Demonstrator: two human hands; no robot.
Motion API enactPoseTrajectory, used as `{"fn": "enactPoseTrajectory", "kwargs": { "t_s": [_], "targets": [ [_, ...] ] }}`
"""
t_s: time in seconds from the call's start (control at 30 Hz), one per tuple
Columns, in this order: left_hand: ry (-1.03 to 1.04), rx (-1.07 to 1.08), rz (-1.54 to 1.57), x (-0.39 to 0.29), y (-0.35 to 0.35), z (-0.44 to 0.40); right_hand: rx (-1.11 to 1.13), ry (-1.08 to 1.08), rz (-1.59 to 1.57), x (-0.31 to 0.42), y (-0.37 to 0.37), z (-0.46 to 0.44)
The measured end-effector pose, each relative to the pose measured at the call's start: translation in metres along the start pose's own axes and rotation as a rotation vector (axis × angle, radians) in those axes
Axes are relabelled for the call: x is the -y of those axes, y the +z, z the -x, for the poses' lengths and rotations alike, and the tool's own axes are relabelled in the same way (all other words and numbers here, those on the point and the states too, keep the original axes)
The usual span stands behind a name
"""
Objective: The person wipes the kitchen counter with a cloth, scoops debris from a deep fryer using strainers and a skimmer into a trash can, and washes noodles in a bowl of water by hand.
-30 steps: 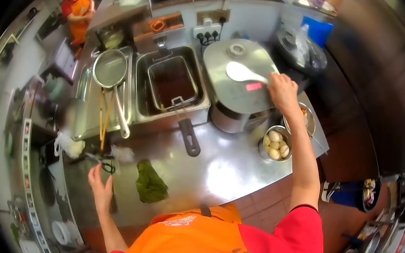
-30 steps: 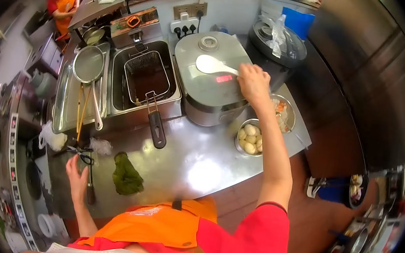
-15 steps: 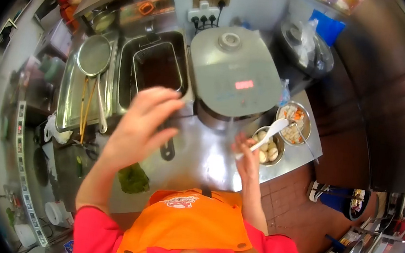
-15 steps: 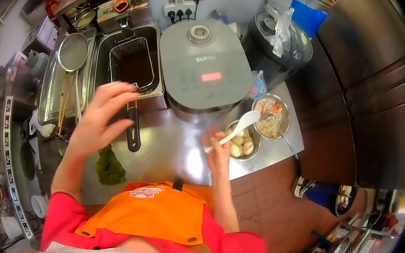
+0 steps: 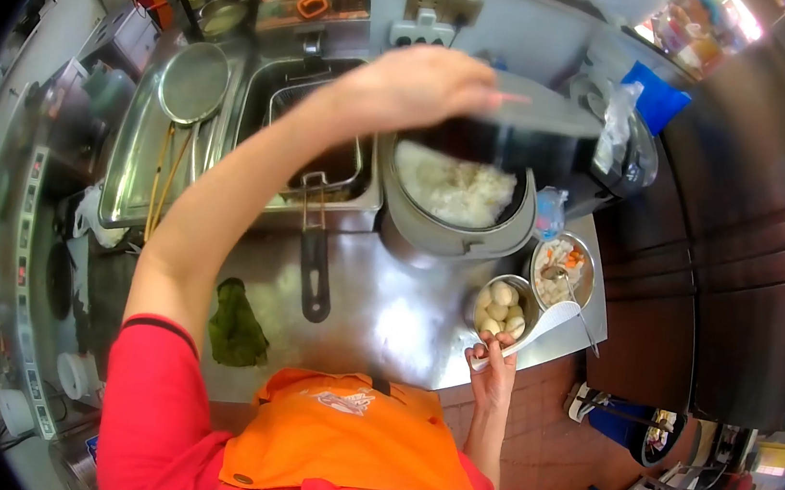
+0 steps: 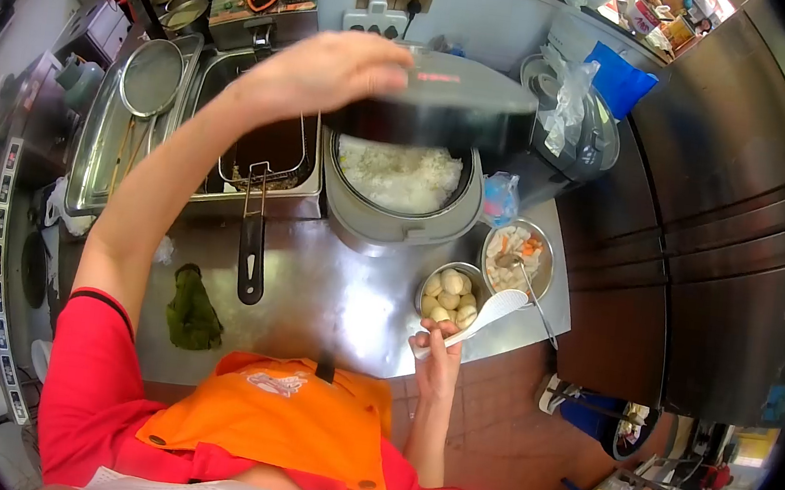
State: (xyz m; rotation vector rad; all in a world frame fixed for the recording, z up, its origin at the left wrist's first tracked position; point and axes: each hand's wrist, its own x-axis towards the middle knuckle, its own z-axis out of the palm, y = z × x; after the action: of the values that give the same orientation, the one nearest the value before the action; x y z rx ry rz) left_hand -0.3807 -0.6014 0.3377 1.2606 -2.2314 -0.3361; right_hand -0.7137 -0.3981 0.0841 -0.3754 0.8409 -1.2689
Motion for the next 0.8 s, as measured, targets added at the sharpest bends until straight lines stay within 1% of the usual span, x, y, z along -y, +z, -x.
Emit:
{"fn": "enactPoseTrajectory", "kwargs": {
  "t_s": [0.03, 0.1, 0.17, 0.23, 0.3, 0.4, 0.43, 0.5, 0.53, 0.57, 0.63, 0.7, 0.77, 0.8],
  "targets": [
    [-0.005, -0.006, 0.161, 0.009, -0.008, -0.009, 0.001, -0.006, 0.041, 0.001, 0.0, 0.0],
    [-0.058, -0.074, 0.159, 0.028, -0.017, -0.023, 0.009, -0.023, 0.116, 0.001, -0.001, -0.004],
    [-0.052, -0.09, 0.159, 0.043, -0.018, -0.03, 0.027, -0.025, 0.154, -0.002, 0.001, -0.01],
    [-0.036, -0.11, 0.143, 0.039, -0.017, -0.027, 0.031, -0.021, 0.202, -0.003, 0.007, -0.012],
    [-0.041, -0.057, 0.11, 0.028, -0.016, -0.018, 0.024, -0.013, 0.26, 0.0, 0.017, -0.012],
    [0.03, -0.052, 0.155, 0.023, -0.002, -0.005, 0.063, -0.052, 0.296, 0.009, 0.032, -0.016],
    [-0.011, -0.04, 0.178, 0.009, -0.003, 0.003, 0.034, -0.05, 0.282, 0.011, 0.034, -0.016],
    [0.099, -0.044, 0.139, -0.001, 0.009, 0.018, -0.01, -0.08, 0.254, 0.02, 0.039, -0.021],
    [0.101, -0.006, 0.069, -0.007, 0.016, 0.027, 0.031, -0.111, 0.232, 0.022, 0.036, -0.022],
    [0.105, 0.028, -0.005, -0.011, 0.026, 0.037, -0.022, -0.122, 0.222, 0.023, 0.03, -0.025],
    [0.206, 0.155, -0.143, -0.009, 0.057, 0.057, -0.069, -0.142, 0.161, 0.024, 0.023, -0.028],
    [0.205, 0.435, -0.194, -0.01, 0.079, 0.07, -0.097, -0.158, 0.166, 0.029, 0.034, -0.022],
    [0.321, 0.329, -0.275, 0.0, 0.101, 0.085, -0.062, -0.165, 0.155, 0.029, 0.03, -0.023],
    [0.295, 0.342, -0.349, -0.008, 0.101, 0.089, -0.057, -0.164, 0.159, 0.029, 0.031, -0.02]
  ]
}}
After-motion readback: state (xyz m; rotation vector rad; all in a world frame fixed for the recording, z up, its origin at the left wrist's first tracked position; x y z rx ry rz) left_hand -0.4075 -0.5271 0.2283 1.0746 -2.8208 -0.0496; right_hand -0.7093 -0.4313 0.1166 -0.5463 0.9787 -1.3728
